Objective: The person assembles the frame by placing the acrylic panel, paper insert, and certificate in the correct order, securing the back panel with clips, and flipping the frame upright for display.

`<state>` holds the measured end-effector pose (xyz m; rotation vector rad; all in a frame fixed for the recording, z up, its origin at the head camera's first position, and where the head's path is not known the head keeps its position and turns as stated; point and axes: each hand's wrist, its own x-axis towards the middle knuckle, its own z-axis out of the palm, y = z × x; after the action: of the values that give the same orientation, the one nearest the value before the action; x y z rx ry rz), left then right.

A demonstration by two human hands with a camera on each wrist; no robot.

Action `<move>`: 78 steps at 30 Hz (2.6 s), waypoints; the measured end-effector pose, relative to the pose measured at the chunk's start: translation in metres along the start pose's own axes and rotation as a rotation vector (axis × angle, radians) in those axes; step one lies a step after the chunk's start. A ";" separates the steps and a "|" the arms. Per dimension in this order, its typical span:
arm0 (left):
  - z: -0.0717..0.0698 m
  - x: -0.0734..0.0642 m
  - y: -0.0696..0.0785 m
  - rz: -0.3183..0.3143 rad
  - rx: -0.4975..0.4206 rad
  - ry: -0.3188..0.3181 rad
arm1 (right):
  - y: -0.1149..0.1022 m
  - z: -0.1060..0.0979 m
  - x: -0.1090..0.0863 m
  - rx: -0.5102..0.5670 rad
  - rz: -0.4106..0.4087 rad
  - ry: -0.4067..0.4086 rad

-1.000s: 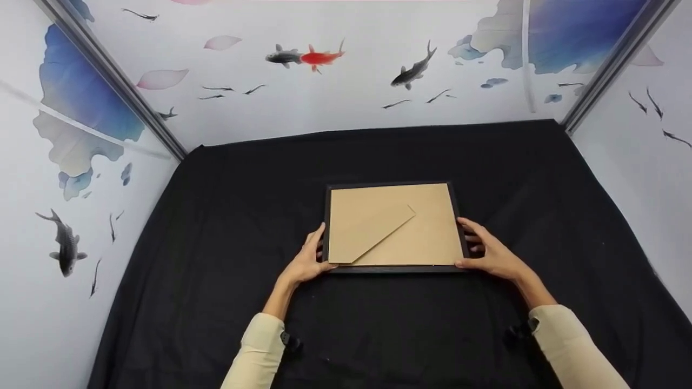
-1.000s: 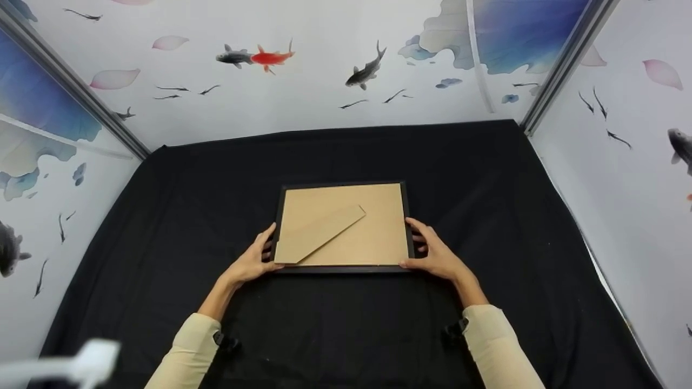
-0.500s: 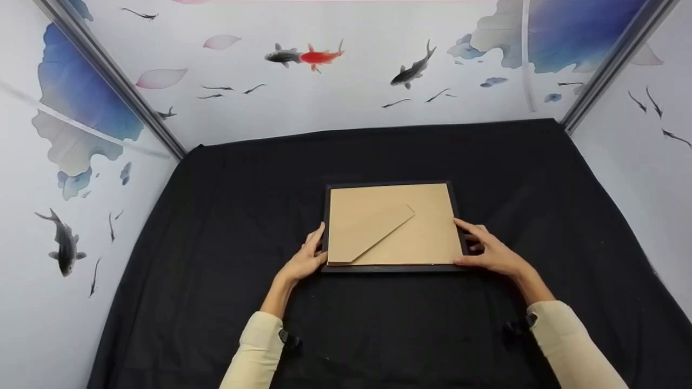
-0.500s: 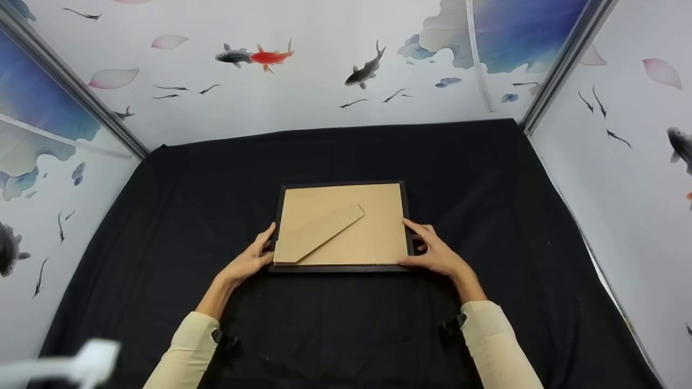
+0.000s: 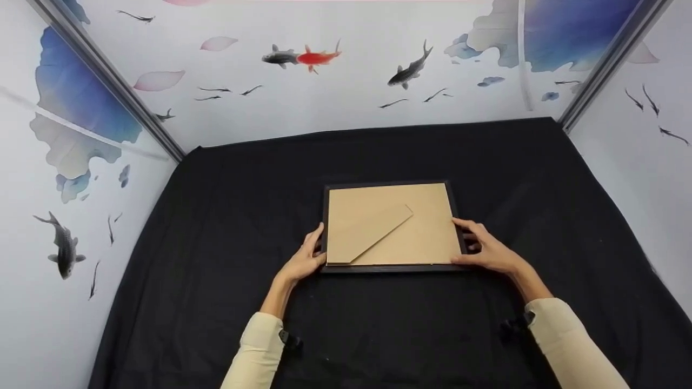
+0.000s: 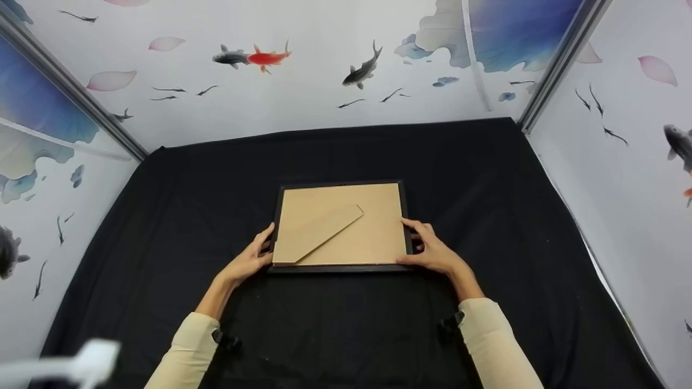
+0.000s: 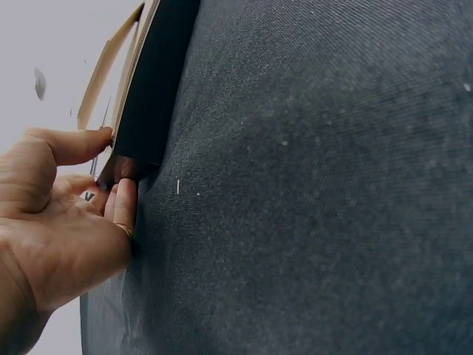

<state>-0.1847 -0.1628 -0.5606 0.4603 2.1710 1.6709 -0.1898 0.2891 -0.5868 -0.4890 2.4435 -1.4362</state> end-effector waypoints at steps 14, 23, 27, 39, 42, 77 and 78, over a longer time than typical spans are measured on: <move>-0.005 0.000 -0.019 -0.068 0.081 -0.046 | -0.002 -0.003 -0.005 0.076 0.013 -0.052; -0.003 0.007 -0.038 -0.010 0.134 0.004 | -0.023 0.001 -0.007 0.049 -0.017 -0.024; -0.002 0.007 -0.037 -0.013 0.138 0.014 | -0.022 0.002 -0.007 0.052 -0.023 -0.020; -0.004 0.000 -0.024 -0.016 0.029 -0.013 | -0.023 0.004 -0.007 0.025 -0.026 -0.017; -0.004 0.000 -0.022 0.033 0.035 0.015 | -0.023 0.004 -0.007 0.022 -0.016 -0.022; -0.013 -0.009 -0.011 -0.026 0.028 -0.076 | -0.023 0.005 -0.008 0.022 -0.033 -0.007; -0.013 -0.009 -0.008 -0.023 0.036 -0.074 | -0.024 0.005 -0.008 0.024 -0.034 -0.004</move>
<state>-0.1834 -0.1798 -0.5651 0.4971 2.1479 1.5796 -0.1771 0.2774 -0.5678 -0.5307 2.4233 -1.4741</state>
